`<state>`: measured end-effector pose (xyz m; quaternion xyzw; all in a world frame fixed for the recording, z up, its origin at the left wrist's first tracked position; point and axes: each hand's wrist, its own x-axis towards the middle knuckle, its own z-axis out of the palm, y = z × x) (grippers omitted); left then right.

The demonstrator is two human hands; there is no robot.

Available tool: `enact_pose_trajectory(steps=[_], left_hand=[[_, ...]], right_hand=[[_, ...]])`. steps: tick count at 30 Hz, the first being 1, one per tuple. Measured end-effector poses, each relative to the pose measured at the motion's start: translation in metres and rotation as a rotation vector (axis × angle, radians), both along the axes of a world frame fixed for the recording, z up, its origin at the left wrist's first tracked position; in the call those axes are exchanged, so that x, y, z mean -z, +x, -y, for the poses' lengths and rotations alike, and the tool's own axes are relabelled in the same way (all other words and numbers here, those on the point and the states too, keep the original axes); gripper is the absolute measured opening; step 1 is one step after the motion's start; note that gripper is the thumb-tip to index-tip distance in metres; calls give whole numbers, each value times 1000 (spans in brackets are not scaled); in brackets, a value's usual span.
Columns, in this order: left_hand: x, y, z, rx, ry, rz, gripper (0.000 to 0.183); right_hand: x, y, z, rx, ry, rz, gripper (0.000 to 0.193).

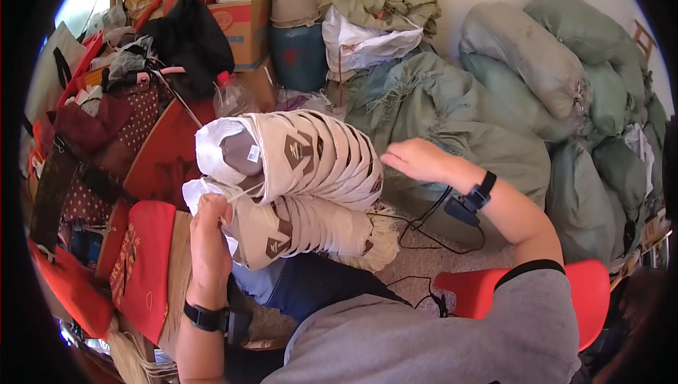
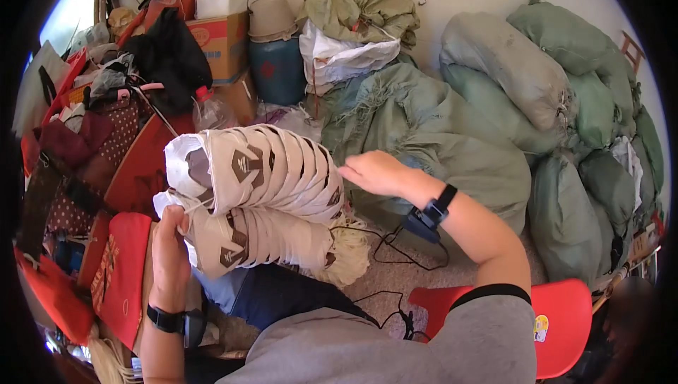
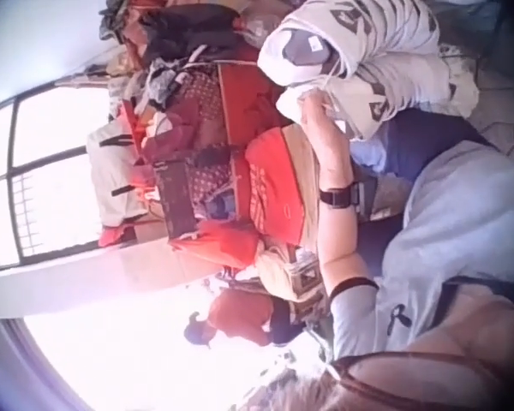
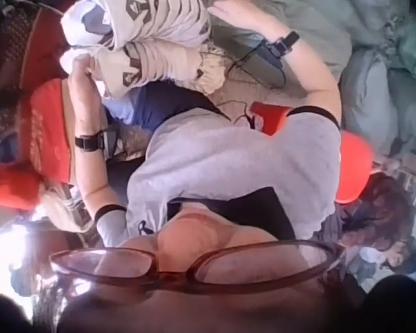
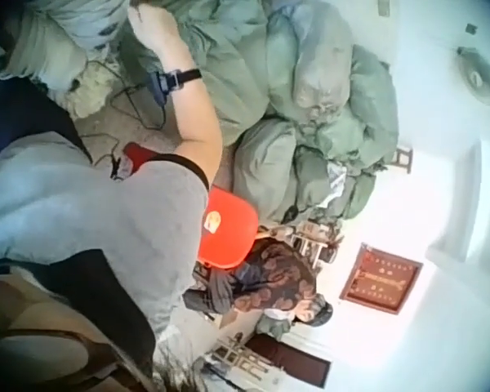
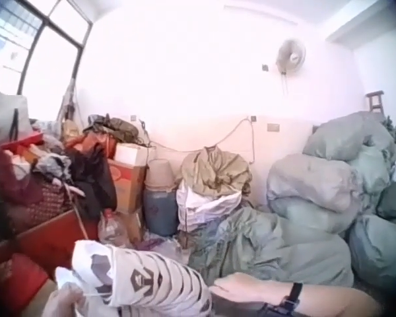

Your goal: The recorder is lacing white shoes and organizing bundles of finished shoe uppers.

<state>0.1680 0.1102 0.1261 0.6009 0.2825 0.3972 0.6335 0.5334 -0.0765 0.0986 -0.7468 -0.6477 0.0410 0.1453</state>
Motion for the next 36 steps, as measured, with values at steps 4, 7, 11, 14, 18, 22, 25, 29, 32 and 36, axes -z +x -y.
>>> enact_pose_trajectory(steps=[4, 7, 11, 14, 18, 22, 25, 29, 32, 36], left_hand=[[-2, 3, -5, -18, -4, -24, 21], [0, 5, -6, -7, 32, -38, 16], [3, 3, -9, -1, -28, -16, 19], [2, -6, -10, -20, -61, -3, 20], [1, -15, -13, -20, -163, 62, 22], [2, -16, -16, -15, -275, 134, 24], [11, -16, -28, 28, -410, 223, 25], [8, -20, -34, 57, -463, 241, 30], [5, -37, -40, -27, -542, 303, 20], [0, -69, -29, 3, -426, 280, 17]], right_hand=[[-19, -40, 17, -110, 108, -203, 20], [-29, -67, 12, -176, 88, -404, 16], [-20, -91, 1, -342, 130, -396, 15], [-15, -116, 2, -354, 99, -294, 16], [3, -131, 2, -341, 138, -297, 14], [-3, -128, 2, -391, 175, -358, 10], [-5, -125, 7, -366, 12, -264, 12], [26, -105, 23, -187, 20, -478, 11], [66, -67, 66, 204, -51, -853, 13], [78, -20, 100, 547, -307, -986, 19]])
